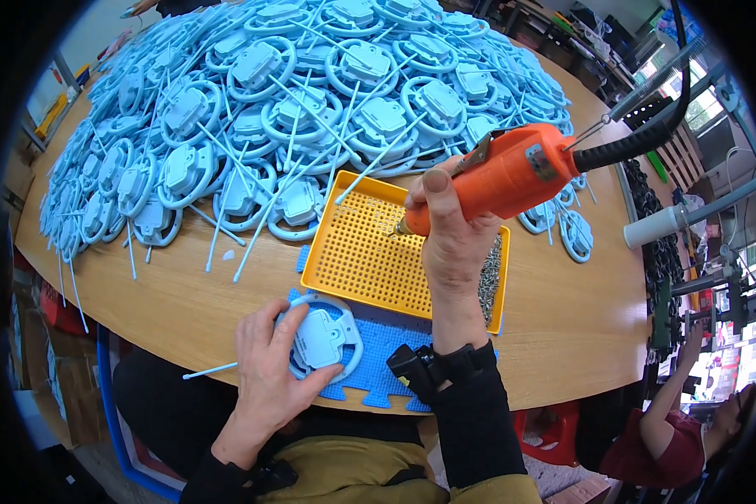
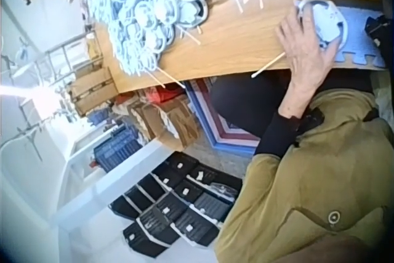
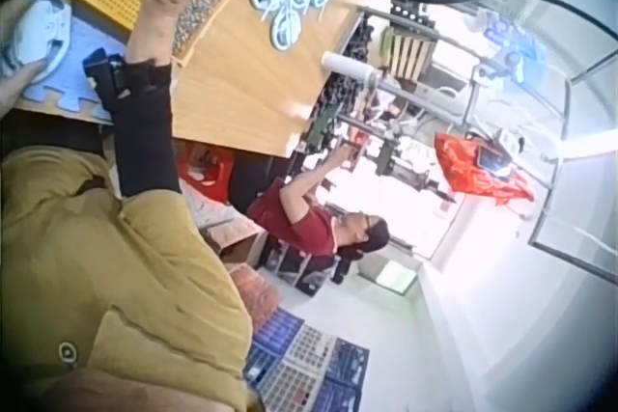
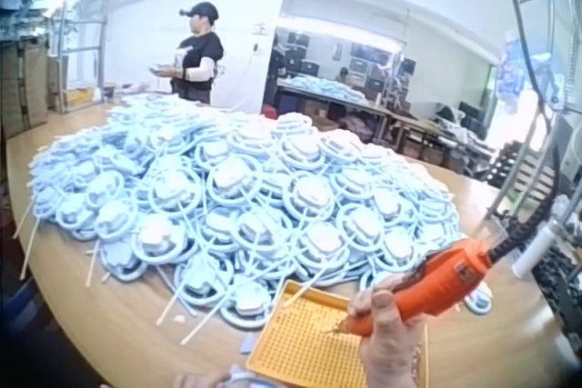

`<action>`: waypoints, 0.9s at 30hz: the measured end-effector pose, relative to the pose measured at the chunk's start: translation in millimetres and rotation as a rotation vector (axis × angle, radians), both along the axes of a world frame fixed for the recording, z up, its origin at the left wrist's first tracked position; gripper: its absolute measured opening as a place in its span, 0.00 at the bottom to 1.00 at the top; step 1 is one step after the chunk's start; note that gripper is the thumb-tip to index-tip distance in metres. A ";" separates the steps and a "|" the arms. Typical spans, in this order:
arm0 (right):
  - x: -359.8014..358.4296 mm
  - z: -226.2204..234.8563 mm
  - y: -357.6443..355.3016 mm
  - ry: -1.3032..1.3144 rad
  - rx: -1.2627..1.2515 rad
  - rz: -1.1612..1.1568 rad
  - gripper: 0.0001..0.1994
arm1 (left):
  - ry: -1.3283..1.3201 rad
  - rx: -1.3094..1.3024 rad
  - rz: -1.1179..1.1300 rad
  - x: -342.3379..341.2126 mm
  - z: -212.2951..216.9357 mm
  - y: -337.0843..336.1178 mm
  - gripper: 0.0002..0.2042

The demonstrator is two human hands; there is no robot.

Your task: Assembling blue plastic components using an electric screwdriver at a factory workbench.

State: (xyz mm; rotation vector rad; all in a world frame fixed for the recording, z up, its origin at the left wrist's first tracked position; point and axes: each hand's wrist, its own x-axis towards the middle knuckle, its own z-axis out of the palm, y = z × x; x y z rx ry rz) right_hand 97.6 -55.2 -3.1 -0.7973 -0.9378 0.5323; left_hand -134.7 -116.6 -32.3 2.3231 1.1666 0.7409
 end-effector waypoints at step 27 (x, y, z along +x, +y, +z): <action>-77.2 26.7 -68.1 -0.130 -0.192 0.303 0.25 | 0.059 0.046 0.019 10.5 1.2 5.4 0.30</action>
